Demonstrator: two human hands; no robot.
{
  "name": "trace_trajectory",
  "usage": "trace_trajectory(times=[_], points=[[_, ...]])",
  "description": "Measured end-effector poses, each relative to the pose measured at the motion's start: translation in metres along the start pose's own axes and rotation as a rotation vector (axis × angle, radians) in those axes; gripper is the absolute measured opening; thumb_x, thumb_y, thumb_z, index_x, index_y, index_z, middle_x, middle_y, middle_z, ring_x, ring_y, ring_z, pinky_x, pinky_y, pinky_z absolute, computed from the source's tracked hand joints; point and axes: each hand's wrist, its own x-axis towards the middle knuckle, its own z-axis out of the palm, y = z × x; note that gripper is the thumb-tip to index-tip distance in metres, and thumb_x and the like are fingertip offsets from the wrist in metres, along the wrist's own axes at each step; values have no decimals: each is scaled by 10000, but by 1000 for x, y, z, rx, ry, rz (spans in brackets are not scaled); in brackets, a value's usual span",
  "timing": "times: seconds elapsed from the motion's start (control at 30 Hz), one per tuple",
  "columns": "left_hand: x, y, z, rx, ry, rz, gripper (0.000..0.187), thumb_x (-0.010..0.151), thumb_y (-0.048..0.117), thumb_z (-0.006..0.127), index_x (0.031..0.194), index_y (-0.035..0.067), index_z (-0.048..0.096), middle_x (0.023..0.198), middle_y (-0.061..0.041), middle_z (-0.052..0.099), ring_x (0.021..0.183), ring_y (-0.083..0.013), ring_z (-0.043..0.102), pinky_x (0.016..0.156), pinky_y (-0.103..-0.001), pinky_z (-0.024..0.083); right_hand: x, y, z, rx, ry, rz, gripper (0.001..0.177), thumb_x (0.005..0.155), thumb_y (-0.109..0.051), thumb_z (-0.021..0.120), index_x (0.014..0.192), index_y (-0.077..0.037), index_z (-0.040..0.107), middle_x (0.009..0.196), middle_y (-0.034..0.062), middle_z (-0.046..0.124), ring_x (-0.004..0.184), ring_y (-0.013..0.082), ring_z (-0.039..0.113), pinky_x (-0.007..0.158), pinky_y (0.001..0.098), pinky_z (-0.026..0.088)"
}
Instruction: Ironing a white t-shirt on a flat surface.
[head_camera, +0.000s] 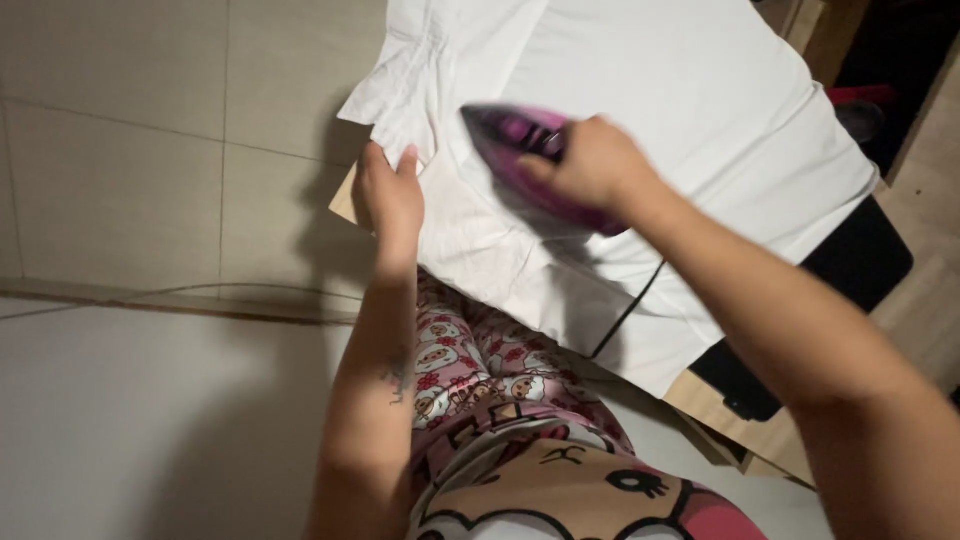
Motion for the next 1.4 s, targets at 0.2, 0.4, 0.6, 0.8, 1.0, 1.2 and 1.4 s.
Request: trace_trajectory(times=[0.2,0.4,0.6,0.8,1.0,1.2,1.4], points=[[1,-7,7,-73,-1,-19,375,939,320,725,1079,-5,600,1074,-196,691,1015,-391,669,841,-489,503,-14,-17,14,-133,-79,-52,628,888,-626,636,879,-8,743,819,212,728,747,364,727,788,465,603],[4,-20,21,-151,108,103,378,968,295,727,1106,-28,587,1095,-213,678,1039,-414,650,885,-480,503,-13,-15,22,-184,-129,-96,618,890,-648,591,871,-40,698,787,192,726,736,354,737,767,462,607],[4,-11,11,-99,33,17,369,948,317,716,1088,-4,601,1113,-189,684,1062,-401,648,866,-483,492,-20,-5,22,-264,-97,-160,635,875,-671,612,892,-43,704,800,192,731,760,364,725,782,480,601],[4,-14,13,-94,66,67,376,942,306,714,1128,0,600,1123,-180,685,1069,-396,652,884,-483,495,-17,6,9,-192,-178,-33,617,880,-654,595,1027,-65,704,814,166,743,738,313,752,732,441,627],[2,-4,3,-77,7,-28,406,946,317,711,1163,-8,599,1155,-185,674,1099,-396,633,884,-485,477,13,47,-3,-110,30,-9,672,906,-615,682,1094,28,727,812,230,738,721,349,747,744,428,605],[3,-1,5,-103,33,25,381,960,282,713,1148,-29,596,1160,-202,676,1110,-395,640,933,-474,484,46,81,-28,4,205,20,654,911,-572,773,1009,74,745,801,256,713,728,375,718,754,457,584],[1,-8,5,-132,46,57,388,955,268,705,1151,-45,587,1154,-220,669,1096,-413,630,912,-483,481,39,58,-58,291,293,125,589,866,-505,752,1187,-28,622,821,221,726,650,386,695,632,480,576]])
